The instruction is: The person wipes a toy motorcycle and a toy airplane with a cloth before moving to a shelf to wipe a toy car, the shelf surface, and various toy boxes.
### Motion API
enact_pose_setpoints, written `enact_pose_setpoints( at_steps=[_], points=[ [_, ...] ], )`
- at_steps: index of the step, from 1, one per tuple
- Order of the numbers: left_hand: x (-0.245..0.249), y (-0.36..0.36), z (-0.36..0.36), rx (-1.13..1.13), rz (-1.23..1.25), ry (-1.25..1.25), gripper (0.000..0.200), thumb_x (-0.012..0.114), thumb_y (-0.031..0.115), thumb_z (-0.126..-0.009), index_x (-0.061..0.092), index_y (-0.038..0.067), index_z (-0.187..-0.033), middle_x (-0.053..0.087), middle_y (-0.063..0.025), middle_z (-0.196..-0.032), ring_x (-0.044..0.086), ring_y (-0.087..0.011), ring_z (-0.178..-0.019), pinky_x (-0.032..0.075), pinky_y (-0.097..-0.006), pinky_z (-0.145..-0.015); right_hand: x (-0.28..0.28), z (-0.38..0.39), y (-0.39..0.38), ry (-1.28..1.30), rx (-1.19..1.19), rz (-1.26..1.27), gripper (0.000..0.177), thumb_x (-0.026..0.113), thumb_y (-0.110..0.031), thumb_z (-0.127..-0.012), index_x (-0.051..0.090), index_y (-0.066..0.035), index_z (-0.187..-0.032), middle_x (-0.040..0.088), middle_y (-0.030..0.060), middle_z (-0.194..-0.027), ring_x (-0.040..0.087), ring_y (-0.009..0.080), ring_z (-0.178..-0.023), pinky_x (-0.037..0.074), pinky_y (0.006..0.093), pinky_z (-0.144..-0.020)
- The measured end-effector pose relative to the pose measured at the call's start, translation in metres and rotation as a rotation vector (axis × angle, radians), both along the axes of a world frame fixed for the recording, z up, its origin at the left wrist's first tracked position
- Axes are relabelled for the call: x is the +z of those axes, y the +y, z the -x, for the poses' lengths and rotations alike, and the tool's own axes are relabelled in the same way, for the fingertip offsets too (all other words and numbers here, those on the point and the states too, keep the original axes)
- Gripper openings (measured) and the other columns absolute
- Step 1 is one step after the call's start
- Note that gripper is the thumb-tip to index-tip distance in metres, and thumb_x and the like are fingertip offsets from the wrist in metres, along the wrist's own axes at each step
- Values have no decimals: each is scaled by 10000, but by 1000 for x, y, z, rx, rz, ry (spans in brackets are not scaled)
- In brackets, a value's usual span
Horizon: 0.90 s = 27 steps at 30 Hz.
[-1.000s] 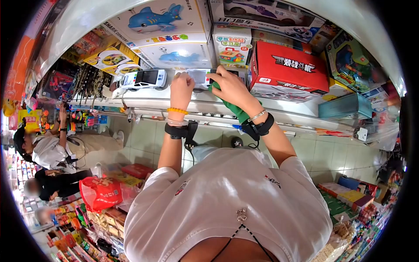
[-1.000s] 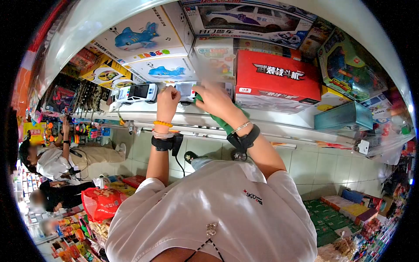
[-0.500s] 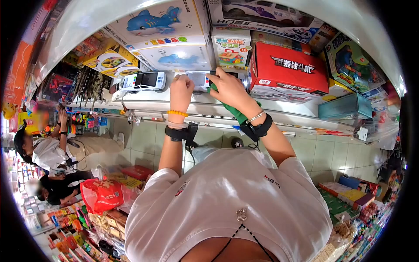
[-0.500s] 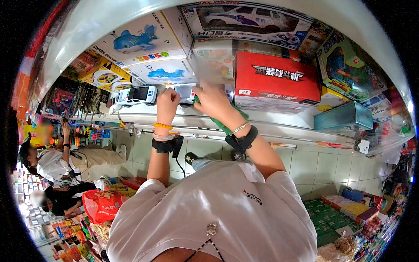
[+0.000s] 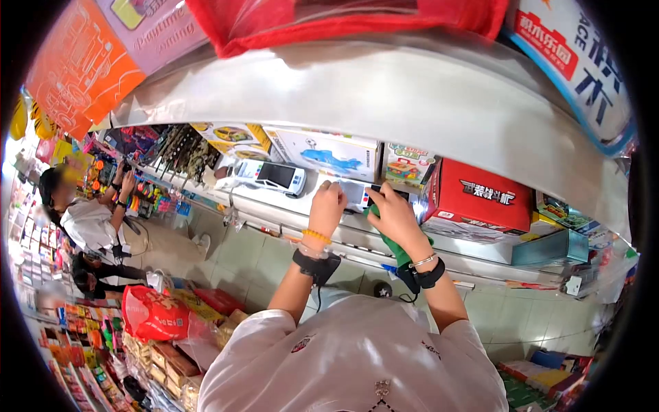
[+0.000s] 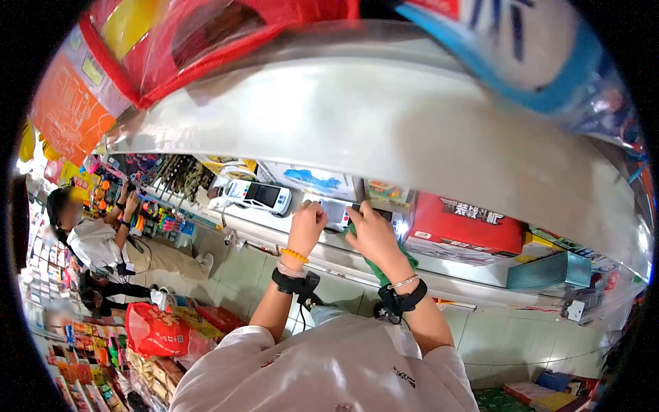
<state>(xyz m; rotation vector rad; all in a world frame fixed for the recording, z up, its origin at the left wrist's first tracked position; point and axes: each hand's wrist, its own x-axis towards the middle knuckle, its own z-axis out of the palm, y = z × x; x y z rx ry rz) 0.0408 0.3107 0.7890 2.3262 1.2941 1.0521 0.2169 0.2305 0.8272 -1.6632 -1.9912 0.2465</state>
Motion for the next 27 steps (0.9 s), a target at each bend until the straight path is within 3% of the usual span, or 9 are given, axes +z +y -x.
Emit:
enact_pose_setpoints(
  at_steps=[15,20,27],
  points=[
    [-2,-3,-2,8,-16,-24,115,634,10,-747,523,-6,-723,534,-172,-721,561,-366,-668,467,-430,-590,2,3,-1,-21,-14,22,447,657,-163,-764,585,-45,-1190,489,145,-992,608,333,-838,526,433,-711],
    [1,-2,-4,47,32,73,111,606,64,-754,532,-18,-751,546,-207,-780,566,-399,-753,494,-454,-689,1,1,2,8,49,-18,448,666,-151,-756,593,-70,-1191,496,138,-955,598,337,-823,520,426,-706],
    [0,-5,-3,33,1,84,126,599,74,-754,554,-31,-806,551,-209,-798,567,-390,-780,489,-452,-712,1,3,1,11,72,-18,427,686,-119,-747,614,-76,-1165,481,127,-921,575,307,-805,503,417,-690]
  ],
)
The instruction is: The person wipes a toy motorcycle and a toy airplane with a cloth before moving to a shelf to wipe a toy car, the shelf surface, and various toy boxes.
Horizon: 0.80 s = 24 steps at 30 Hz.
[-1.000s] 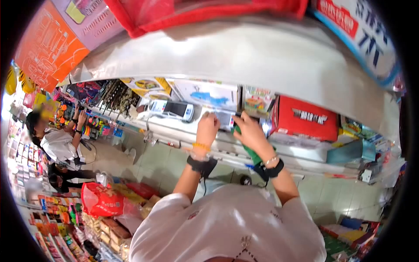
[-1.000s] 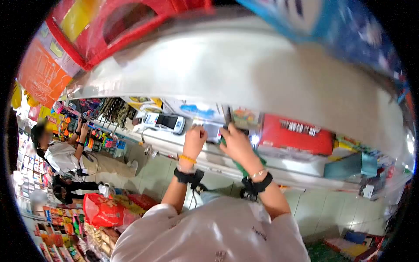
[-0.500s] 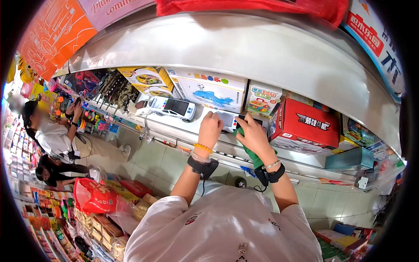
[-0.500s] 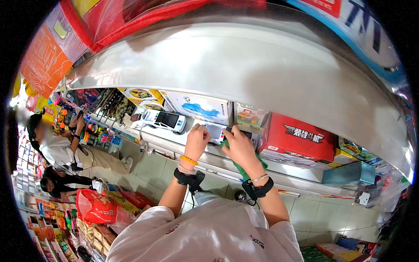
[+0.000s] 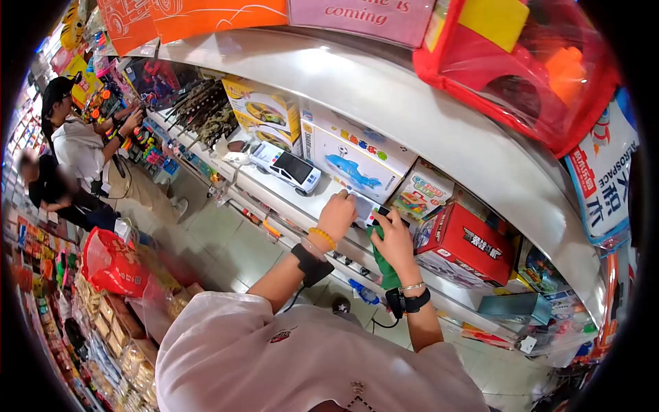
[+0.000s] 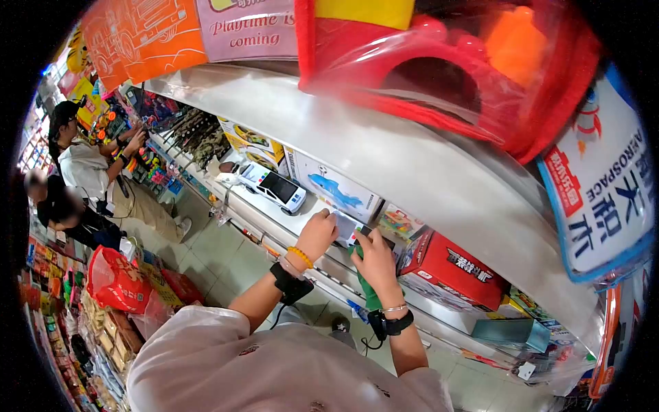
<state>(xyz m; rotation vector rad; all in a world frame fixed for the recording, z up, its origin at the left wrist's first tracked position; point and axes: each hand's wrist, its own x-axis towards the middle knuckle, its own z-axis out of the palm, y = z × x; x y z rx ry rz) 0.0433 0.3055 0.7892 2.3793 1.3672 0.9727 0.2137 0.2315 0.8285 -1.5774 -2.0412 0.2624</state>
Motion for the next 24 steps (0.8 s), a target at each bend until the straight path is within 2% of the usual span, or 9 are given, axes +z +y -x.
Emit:
enact_pose_setpoints(
  at_steps=[3,13,19,24],
  points=[
    [-3,4,0,-11,-39,-3,121,594,77,-755,542,-26,-790,549,-201,-791,569,-381,-773,490,-452,-708,0,2,-2,-57,-25,-6,430,683,-119,-745,612,-75,-1167,483,127,-912,576,306,-802,503,416,-689],
    [-2,-2,-1,-1,-76,-4,113,603,88,-751,542,-6,-768,556,-178,-793,578,-365,-771,499,-438,-689,-7,0,-4,-22,-36,-23,391,679,-110,-734,642,-70,-1121,491,123,-882,578,309,-773,493,409,-672],
    [-6,4,-1,-17,-97,-16,107,600,73,-754,546,-19,-761,566,-216,-790,581,-405,-728,497,-463,-656,-10,-7,-1,18,2,-63,380,675,-118,-743,634,-62,-1117,505,133,-911,585,325,-807,493,413,-706],
    [3,6,0,-49,-28,18,115,625,76,-752,555,-12,-731,569,-201,-763,587,-392,-691,498,-459,-630,1,-8,-2,55,13,60,388,649,-150,-768,608,-56,-1142,497,143,-950,593,329,-814,500,429,-732]
  ],
)
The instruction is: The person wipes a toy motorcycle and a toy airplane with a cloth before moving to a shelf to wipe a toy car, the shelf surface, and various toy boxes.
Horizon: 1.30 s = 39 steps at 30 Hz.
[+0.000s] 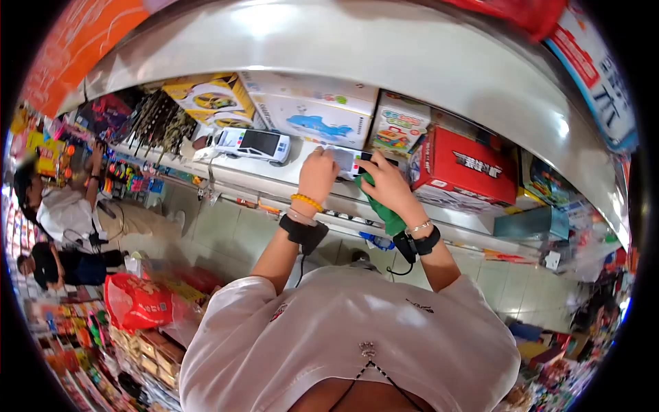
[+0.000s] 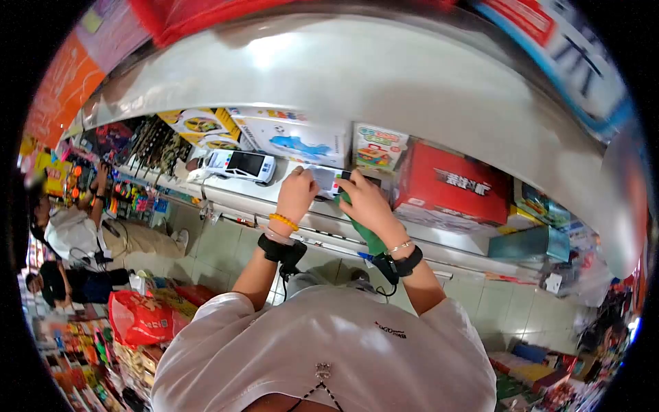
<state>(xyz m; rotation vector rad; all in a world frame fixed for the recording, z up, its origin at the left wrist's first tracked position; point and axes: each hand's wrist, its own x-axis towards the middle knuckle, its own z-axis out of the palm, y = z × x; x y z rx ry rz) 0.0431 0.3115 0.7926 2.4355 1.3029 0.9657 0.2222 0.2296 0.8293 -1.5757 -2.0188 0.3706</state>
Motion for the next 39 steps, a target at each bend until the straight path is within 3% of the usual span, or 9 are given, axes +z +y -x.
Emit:
enact_pose_setpoints(
  at_steps=[7,8,11,19,39],
  points=[
    [-2,4,5,-54,29,22,98,622,67,-766,566,-5,-731,574,-188,-745,586,-383,-687,489,-455,-617,-4,-1,-3,-38,-23,-20,398,642,-159,-770,610,-63,-1154,484,129,-962,604,298,-856,515,413,-748],
    [-1,3,5,-54,30,-4,87,617,50,-775,568,-8,-731,575,-188,-726,583,-381,-679,479,-453,-606,-9,-2,-2,-6,-7,-97,384,644,-142,-779,602,-64,-1152,489,133,-951,596,327,-800,506,424,-698],
    [-3,3,7,-43,14,-69,87,617,33,-783,564,-12,-731,583,-190,-721,584,-381,-673,470,-442,-595,-8,-3,-2,-43,-18,-31,403,659,-170,-770,605,-69,-1156,486,123,-956,606,289,-869,517,412,-740],
    [-3,7,11,-50,88,-95,90,620,31,-802,561,-22,-761,604,-200,-710,605,-374,-634,469,-410,-555,-11,0,-2,-40,-49,-65,381,645,-129,-773,623,-60,-1147,501,128,-928,601,315,-797,508,416,-706],
    [-1,5,10,-90,44,-64,130,644,48,-809,549,-17,-748,588,-183,-661,578,-359,-608,447,-415,-546,-15,-2,-6,14,-64,-110,347,643,-148,-776,631,-74,-1115,489,127,-948,604,312,-813,506,430,-709]
  ],
)
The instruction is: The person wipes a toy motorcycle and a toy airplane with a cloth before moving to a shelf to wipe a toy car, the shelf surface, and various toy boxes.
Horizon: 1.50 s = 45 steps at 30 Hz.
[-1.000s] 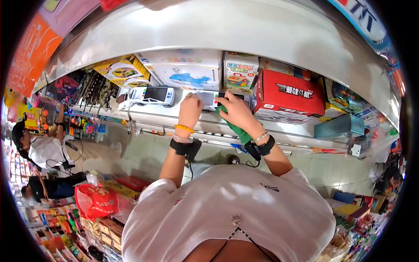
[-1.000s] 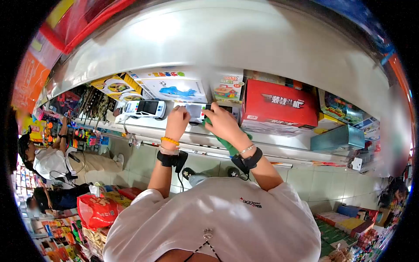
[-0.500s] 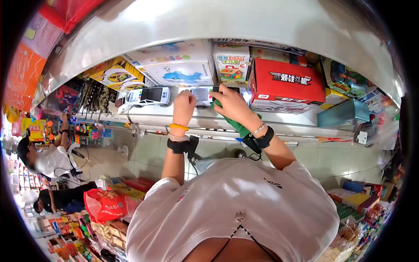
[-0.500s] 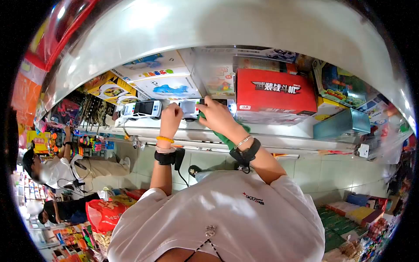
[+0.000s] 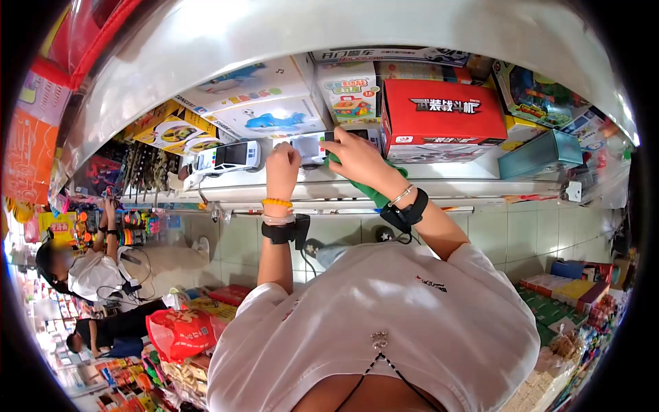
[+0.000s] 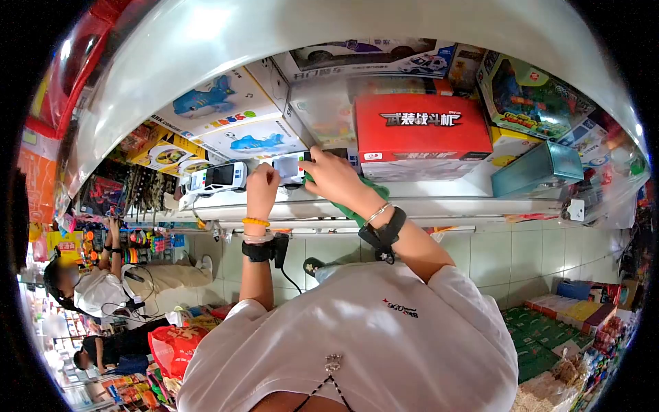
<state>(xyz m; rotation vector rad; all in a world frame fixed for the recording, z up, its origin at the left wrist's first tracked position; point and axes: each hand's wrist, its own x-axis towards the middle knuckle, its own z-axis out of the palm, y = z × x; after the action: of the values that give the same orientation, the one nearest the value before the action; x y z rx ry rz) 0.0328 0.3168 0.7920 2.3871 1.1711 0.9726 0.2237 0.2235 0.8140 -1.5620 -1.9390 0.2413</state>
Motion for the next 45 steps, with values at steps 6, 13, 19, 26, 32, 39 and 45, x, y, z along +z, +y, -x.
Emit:
enact_pose_setpoints(
  at_steps=[6,13,19,26,32,39,45],
  points=[
    [0,1,0,-9,-11,22,131,647,48,-807,548,-13,-747,591,-179,-660,579,-352,-603,450,-407,-545,2,0,-1,3,-1,-4,334,639,-146,-782,631,-80,-1110,496,118,-951,605,308,-808,508,421,-707],
    [3,6,3,-65,11,33,121,657,37,-791,553,-11,-754,604,-175,-673,595,-341,-616,464,-391,-557,48,-2,-49,140,-96,-128,303,657,-122,-779,638,-47,-1071,536,106,-924,613,287,-719,517,396,-641],
    [5,5,2,-62,100,70,107,637,58,-776,560,-11,-750,605,-176,-736,600,-364,-679,472,-421,-602,123,-38,-125,155,-260,-476,304,657,-18,-730,663,-50,-1032,552,102,-827,567,250,-695,471,341,-599],
    [6,3,1,-37,60,96,143,650,92,-800,570,-6,-733,612,-181,-688,605,-365,-646,474,-415,-584,159,-80,-170,-28,-500,-647,270,625,47,-723,680,-10,-981,605,122,-843,571,237,-713,461,299,-644],
    [0,17,6,-10,110,-174,90,659,72,-793,637,-15,-793,639,-155,-756,607,-302,-617,481,-370,-588,202,-112,-177,-126,-553,-772,247,594,89,-730,667,19,-954,612,105,-852,578,193,-739,451,274,-679],
    [-37,36,13,-6,-51,-62,137,724,125,-784,662,4,-801,605,-130,-886,562,-249,-767,475,-328,-674,180,-97,-173,-121,-672,-764,267,562,108,-715,664,30,-949,590,106,-841,563,202,-754,442,272,-695],
    [14,13,4,-92,-3,-89,64,677,59,-804,634,14,-817,630,-109,-860,570,-286,-809,449,-369,-734,194,-98,-178,-66,-671,-690,268,559,102,-732,659,42,-973,603,106,-865,563,202,-758,441,272,-701]
  ],
)
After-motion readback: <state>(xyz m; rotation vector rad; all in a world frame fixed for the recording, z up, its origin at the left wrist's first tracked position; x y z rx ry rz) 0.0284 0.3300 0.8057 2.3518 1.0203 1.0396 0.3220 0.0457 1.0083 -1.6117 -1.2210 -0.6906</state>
